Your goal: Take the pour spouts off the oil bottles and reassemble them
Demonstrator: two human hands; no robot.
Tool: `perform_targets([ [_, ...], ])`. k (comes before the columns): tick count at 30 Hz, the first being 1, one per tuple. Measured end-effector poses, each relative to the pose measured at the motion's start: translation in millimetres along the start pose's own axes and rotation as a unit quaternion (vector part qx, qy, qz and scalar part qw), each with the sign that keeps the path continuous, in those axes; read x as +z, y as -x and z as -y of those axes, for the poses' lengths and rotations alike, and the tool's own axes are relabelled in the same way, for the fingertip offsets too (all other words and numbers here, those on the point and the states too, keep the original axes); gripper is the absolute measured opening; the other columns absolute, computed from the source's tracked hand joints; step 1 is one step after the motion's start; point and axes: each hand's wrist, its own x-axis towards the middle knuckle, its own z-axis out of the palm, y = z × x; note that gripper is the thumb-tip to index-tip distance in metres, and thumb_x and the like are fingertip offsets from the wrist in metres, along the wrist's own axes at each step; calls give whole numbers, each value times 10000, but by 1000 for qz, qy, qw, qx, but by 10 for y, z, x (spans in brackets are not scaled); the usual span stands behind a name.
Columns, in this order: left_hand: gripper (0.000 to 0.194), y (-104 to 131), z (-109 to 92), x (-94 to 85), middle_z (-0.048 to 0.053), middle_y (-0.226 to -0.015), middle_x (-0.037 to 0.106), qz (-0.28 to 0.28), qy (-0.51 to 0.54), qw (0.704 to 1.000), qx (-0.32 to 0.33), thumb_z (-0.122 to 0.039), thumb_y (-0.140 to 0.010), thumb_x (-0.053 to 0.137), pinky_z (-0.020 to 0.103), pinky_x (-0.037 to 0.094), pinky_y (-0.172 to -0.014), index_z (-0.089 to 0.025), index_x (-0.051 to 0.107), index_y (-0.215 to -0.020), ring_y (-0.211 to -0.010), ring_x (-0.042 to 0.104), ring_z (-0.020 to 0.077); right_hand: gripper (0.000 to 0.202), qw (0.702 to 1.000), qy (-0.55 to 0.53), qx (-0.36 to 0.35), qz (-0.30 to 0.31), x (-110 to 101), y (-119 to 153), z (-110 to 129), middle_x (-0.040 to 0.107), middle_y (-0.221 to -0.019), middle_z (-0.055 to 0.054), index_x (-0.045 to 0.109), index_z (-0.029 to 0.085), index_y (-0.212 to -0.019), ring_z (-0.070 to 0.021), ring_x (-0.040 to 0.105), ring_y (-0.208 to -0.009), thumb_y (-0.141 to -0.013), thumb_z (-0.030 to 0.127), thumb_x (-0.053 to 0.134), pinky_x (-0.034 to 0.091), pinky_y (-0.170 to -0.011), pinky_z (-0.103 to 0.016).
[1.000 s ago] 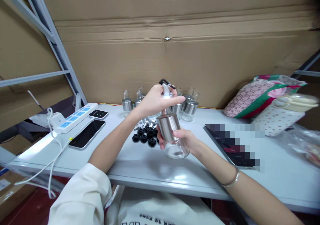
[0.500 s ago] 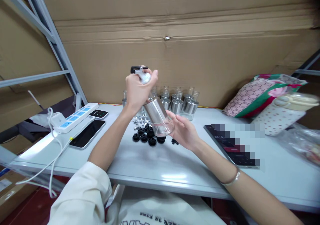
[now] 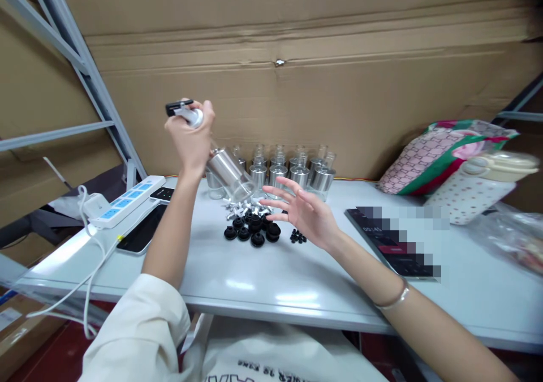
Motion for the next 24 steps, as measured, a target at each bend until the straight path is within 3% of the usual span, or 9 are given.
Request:
perform_targets([
  [4, 246, -173, 267, -84, -26, -588, 478, -38, -27, 999, 21, -340, -827, 526, 241, 442, -495, -214, 436, -636, -506, 522, 103, 460, 1000, 13, 3, 1, 30, 10, 7, 541, -1290, -97, 500, 272, -1168, -288, 562, -1120, -762, 456, 611, 485, -849, -435],
  [9, 210, -199, 536, -121, 0, -650, 544, -24, -84, 996, 4, -335, -826, 520, 261, 441, -585, -213, 462, -665, -650, 585, 142, 445, 1000, 16, -4, -18, 79, 18, -3, 582, -1234, -103, 508, 257, -1126, -274, 582, -1077, -742, 448, 626, 490, -822, -408],
  [12, 191, -183, 635, -140, 16, -662, 565, -9, -98, 995, -8, -320, -817, 523, 276, 439, -634, -214, 470, -667, -718, 604, 166, 387, 998, 17, -28, -50, 71, 11, 15, 650, -1081, -82, 517, 245, -1081, -233, 619, -966, -749, 423, 608, 493, -782, -374],
  [16, 175, -174, 746, -172, 14, -638, 561, -9, -137, 990, 10, -323, -808, 529, 278, 433, -656, -212, 479, -682, -665, 597, 161, 330, 995, 22, -44, -84, 37, -1, 35, 675, -873, -38, 528, 235, -1024, -182, 627, -780, -757, 423, 575, 492, -719, -338],
  [24, 177, -108, 924, -145, 31, -639, 584, 22, -201, 978, 39, -330, -818, 514, 252, 424, -649, -182, 537, -723, -649, 612, 162, 384, 997, 28, -38, -59, 53, 5, 20, 676, -910, -35, 484, 242, -1053, -172, 628, -743, -729, 413, 598, 482, -695, -326],
])
